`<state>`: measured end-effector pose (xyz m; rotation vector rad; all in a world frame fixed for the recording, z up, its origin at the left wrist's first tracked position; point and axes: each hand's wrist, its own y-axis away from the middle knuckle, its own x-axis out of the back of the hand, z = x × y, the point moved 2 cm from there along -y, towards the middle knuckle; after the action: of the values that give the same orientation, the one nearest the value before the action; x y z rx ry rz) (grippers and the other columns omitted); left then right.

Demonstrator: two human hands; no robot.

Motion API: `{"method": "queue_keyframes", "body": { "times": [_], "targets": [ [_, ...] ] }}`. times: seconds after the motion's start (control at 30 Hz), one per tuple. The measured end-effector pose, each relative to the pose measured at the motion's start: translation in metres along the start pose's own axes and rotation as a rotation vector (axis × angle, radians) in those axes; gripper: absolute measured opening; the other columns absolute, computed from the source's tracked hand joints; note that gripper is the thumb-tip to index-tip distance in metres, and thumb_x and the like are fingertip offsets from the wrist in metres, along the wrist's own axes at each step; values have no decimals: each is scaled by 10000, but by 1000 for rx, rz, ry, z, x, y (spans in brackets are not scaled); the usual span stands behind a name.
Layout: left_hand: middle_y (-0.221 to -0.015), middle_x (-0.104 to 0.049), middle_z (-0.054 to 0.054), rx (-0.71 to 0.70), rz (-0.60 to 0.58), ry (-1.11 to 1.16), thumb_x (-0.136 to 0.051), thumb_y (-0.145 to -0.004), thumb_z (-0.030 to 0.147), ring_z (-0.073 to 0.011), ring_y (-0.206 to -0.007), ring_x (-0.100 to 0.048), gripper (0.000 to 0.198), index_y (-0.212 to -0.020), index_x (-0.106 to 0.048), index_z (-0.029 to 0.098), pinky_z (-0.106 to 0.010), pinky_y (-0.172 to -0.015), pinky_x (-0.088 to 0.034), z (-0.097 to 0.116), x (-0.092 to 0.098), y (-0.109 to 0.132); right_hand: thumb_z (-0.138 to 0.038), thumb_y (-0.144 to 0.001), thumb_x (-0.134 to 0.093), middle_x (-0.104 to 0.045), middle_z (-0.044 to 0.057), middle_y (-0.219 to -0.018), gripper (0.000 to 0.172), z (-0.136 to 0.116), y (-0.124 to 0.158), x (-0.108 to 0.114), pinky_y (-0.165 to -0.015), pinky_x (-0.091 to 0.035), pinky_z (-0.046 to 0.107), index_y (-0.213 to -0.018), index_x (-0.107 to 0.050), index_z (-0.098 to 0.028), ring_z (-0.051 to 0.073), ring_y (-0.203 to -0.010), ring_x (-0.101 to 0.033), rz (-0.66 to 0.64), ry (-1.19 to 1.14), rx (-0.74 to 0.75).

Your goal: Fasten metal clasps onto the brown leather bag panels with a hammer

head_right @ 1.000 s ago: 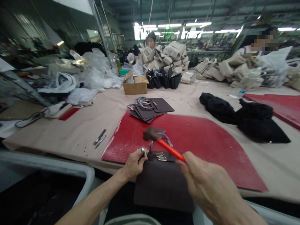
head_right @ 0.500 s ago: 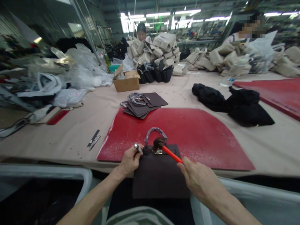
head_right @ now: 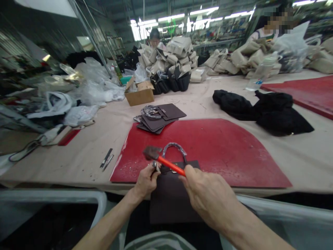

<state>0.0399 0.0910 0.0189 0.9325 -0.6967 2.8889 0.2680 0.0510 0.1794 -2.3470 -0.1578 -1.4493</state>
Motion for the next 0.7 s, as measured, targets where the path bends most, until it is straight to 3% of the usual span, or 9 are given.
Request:
{"method": "queue_keyframes", "body": {
  "times": [0.1,0.33,0.43,0.5,0.57,0.7],
  "targets": [
    [-969,-693,-68,-9,-3,-2,-522,-848,87,-207,-902,-678,192,-978,-606,201,-330,-849,-560,-1,0,0,-410,-965,-318,-565,35,-565,307,25,6,-21,-506,-145,315,-793,-495,-229,172,-430,-448,-236,85,-75],
    [-992,-691,-74,-25,6,7,-500,-874,104,-210,-939,-678,211,-1031,-603,198,-334,-856,-562,-4,0,2,-378,-1023,-303,-602,37,-694,373,102,3,-47,-594,-335,275,-774,-515,-200,170,-619,-550,-299,31,-349],
    [-1018,-693,-76,-33,12,21,-492,-888,112,-206,-945,-680,220,-1058,-603,198,-330,-852,-567,-6,-1,4,-308,-1004,-364,-649,119,-874,292,127,5,-62,-675,-388,307,-921,-589,-141,219,-768,-590,-235,171,-461],
    [-1041,-696,-77,-41,17,25,-491,-897,120,-208,-970,-681,217,-1067,-601,198,-334,-866,-567,-8,-2,5,-270,-971,-437,-607,198,-1159,274,127,5,-71,-790,-399,361,-1138,-583,-110,284,-987,-571,-145,244,-439],
    [-1056,-698,-78,-54,30,18,-492,-903,130,-212,-999,-681,212,-1073,-599,198,-343,-889,-565,-9,-3,6,-270,-945,-502,-517,185,-1346,367,117,3,-79,-907,-380,399,-1286,-542,-140,312,-1148,-500,-89,256,-336],
    [-1053,-705,-75,-69,79,-8,-496,-916,155,-216,-1017,-683,190,-1068,-602,195,-369,-919,-565,-15,-5,8,-302,-865,-641,-505,138,-1384,500,93,-8,-97,-1020,-338,434,-1341,-546,-178,315,-1227,-445,-149,135,-192]
  ]
}}
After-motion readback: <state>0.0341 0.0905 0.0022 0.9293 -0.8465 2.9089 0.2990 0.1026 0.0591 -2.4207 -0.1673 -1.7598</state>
